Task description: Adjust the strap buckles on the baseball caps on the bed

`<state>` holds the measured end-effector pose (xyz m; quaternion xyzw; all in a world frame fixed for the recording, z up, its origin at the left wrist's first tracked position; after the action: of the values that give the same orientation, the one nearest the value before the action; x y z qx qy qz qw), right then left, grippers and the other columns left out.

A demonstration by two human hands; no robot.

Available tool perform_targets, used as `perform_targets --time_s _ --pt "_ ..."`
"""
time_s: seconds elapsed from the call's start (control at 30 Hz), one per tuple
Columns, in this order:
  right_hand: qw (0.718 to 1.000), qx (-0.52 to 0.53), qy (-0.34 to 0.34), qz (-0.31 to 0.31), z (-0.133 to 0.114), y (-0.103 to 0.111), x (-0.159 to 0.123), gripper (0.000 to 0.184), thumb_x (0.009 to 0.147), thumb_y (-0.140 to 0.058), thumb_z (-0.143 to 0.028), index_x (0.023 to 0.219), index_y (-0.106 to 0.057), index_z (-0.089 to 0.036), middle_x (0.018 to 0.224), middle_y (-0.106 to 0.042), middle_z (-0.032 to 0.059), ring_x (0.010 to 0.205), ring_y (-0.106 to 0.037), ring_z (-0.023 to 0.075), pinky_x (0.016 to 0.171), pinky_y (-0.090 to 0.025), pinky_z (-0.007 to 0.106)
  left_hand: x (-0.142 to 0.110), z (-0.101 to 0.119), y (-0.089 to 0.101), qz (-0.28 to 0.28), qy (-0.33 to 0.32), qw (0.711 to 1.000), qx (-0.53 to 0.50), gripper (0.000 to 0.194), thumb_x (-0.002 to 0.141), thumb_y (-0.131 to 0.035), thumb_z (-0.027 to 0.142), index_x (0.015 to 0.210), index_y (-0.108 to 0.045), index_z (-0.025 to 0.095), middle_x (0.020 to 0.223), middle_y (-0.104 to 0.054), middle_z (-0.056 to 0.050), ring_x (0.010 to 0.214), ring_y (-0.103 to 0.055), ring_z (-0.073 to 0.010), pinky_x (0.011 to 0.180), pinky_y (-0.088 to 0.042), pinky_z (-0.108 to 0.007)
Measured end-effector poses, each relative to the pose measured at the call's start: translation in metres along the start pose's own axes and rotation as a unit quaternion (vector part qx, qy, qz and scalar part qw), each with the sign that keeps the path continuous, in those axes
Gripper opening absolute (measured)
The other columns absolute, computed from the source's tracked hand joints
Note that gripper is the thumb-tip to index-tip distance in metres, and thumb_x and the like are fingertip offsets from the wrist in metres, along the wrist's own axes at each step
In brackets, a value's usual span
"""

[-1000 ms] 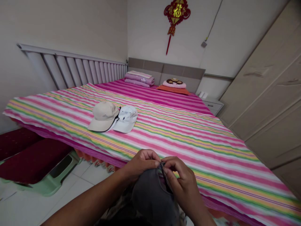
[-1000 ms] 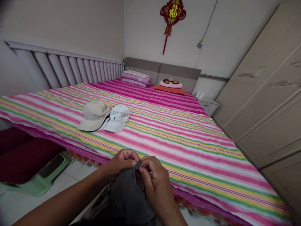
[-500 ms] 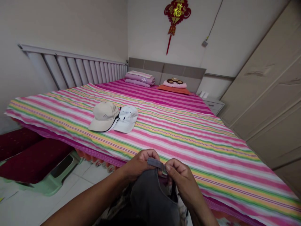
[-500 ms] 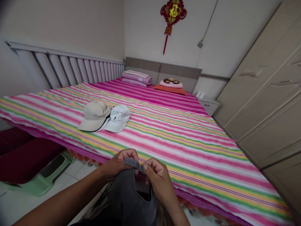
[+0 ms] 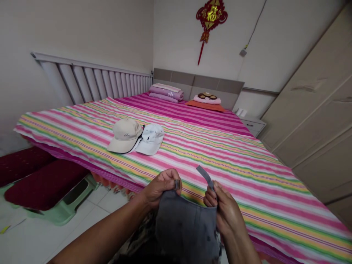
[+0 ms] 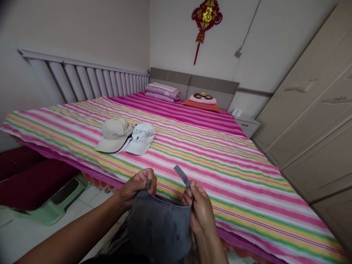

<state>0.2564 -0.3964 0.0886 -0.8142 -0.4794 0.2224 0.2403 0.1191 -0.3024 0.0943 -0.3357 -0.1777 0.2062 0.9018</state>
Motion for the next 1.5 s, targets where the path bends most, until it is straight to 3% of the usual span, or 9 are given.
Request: perform_targets --time_s 0.2,0.33,0.6,0.77,0.87,1.1,1.23,1.4,1.5 --pt "0.992 -0.09 -0.029 -0.081 0.003 -0.012 -0.005 0.031 0.074 -0.057 -0.048 0.073 -0.054 -0.017 0.051 -0.042 -0.0049 0.039 -0.028 0.0047 0.04 -0.022 0.021 0.001 -0.004 0.0 0.063 0.034 0.997 0.023 0.025 0.059 -0.074 0.025 0.072 -0.056 0.012 0.061 -0.062 -0.002 0.05 -0.056 -0.008 0.047 -0.039 -0.015" --pt "0.973 -0.159 -0.036 -0.161 0.004 -0.032 -0.01 0.033 0.064 -0.068 -0.045 0.073 -0.053 -0.016 0.048 -0.041 -0.0076 0.037 -0.023 0.0028 0.038 -0.015 0.02 0.001 -0.007 -0.006 0.051 0.048 0.995 0.074 0.025 0.061 -0.073 0.026 0.072 -0.056 0.012 0.061 -0.063 -0.003 0.053 -0.057 -0.0095 0.051 -0.041 -0.017" --pt "0.979 -0.161 -0.061 -0.114 0.005 -0.045 -0.007 0.025 0.066 -0.066 -0.032 0.061 -0.047 -0.017 0.038 -0.036 -0.0098 0.034 -0.02 0.002 0.037 -0.012 0.019 -0.002 -0.003 -0.001 0.048 0.046 0.986 0.151 0.024 0.066 -0.069 0.029 0.078 -0.055 0.014 0.065 -0.058 0.0 0.056 -0.052 -0.0074 0.055 -0.037 -0.018" --pt "0.989 -0.096 -0.054 -0.096 -0.002 -0.05 -0.003 0.026 0.065 -0.066 -0.03 0.061 -0.044 -0.018 0.037 -0.034 -0.0106 0.033 -0.022 0.0021 0.036 -0.014 0.018 -0.008 0.006 0.002 -0.048 0.048 0.956 0.284 0.041 0.061 -0.072 0.029 0.096 -0.054 0.016 0.087 -0.059 -0.002 0.081 -0.054 -0.0146 0.071 -0.039 -0.023" --pt "0.989 -0.102 -0.047 -0.094 -0.007 -0.055 -0.001 0.027 0.064 -0.068 -0.03 0.062 -0.044 -0.018 0.038 -0.034 -0.0107 0.033 -0.019 0.0016 0.036 -0.013 0.018 -0.013 0.01 0.008 -0.052 0.068 0.935 0.345 0.04 0.061 -0.071 0.028 0.096 -0.056 0.016 0.088 -0.058 -0.002 0.082 -0.053 -0.0147 0.071 -0.039 -0.023" --pt "0.978 -0.176 -0.027 -0.109 -0.01 -0.059 0.009 0.024 0.068 -0.066 -0.034 0.066 -0.049 -0.017 0.043 -0.039 -0.009 0.034 -0.022 0.0023 0.035 -0.014 0.018 -0.017 0.016 0.021 0.089 0.063 0.986 0.13 0.028 0.058 -0.073 0.028 0.068 -0.051 0.013 0.057 -0.053 0.003 0.045 -0.044 -0.0053 0.045 -0.032 -0.016" --pt "0.938 -0.312 -0.024 -0.149 -0.011 -0.05 0.017 0.028 0.068 -0.064 -0.042 0.069 -0.055 -0.015 0.055 -0.047 -0.005 0.039 -0.028 0.003 0.038 -0.019 0.019 -0.016 0.023 0.026 0.143 0.016 0.989 0.015 0.03 0.058 -0.073 0.025 0.058 -0.045 0.014 0.049 -0.048 0.005 0.041 -0.042 -0.0043 0.044 -0.033 -0.016" --pt "0.86 -0.392 -0.146 -0.293 0.005 -0.041 0.011 0.032 0.059 -0.072 -0.04 0.074 -0.062 -0.013 0.064 -0.053 -0.0014 0.054 -0.041 0.0083 0.05 -0.031 0.021 -0.013 0.029 0.034 0.191 0.002 0.981 0.016 0.028 0.056 -0.074 0.025 0.059 -0.049 0.013 0.049 -0.05 0.004 0.041 -0.044 -0.0051 0.043 -0.034 -0.017" --pt "0.855 -0.38 -0.161 -0.315 0.006 -0.042 0.008 0.029 0.059 -0.072 -0.039 0.063 -0.058 -0.013 0.057 -0.046 -0.0037 0.052 -0.037 0.0079 0.049 -0.028 0.021 -0.009 0.032 0.034 0.197 -0.004 0.979 0.052 0.025 0.058 -0.073 0.025 0.061 -0.053 0.012 0.049 -0.051 0.004 0.04 -0.044 -0.0049 0.042 -0.034 -0.016"
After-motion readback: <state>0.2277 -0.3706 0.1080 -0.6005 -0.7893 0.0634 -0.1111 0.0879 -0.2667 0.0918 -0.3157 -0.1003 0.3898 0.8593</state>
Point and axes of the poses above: each hand's wrist, its own x-axis towards the middle knuckle, its own y-axis out of the back of the hand, z = x × y, the point moved 3 cm from there along x, towards the middle knuckle
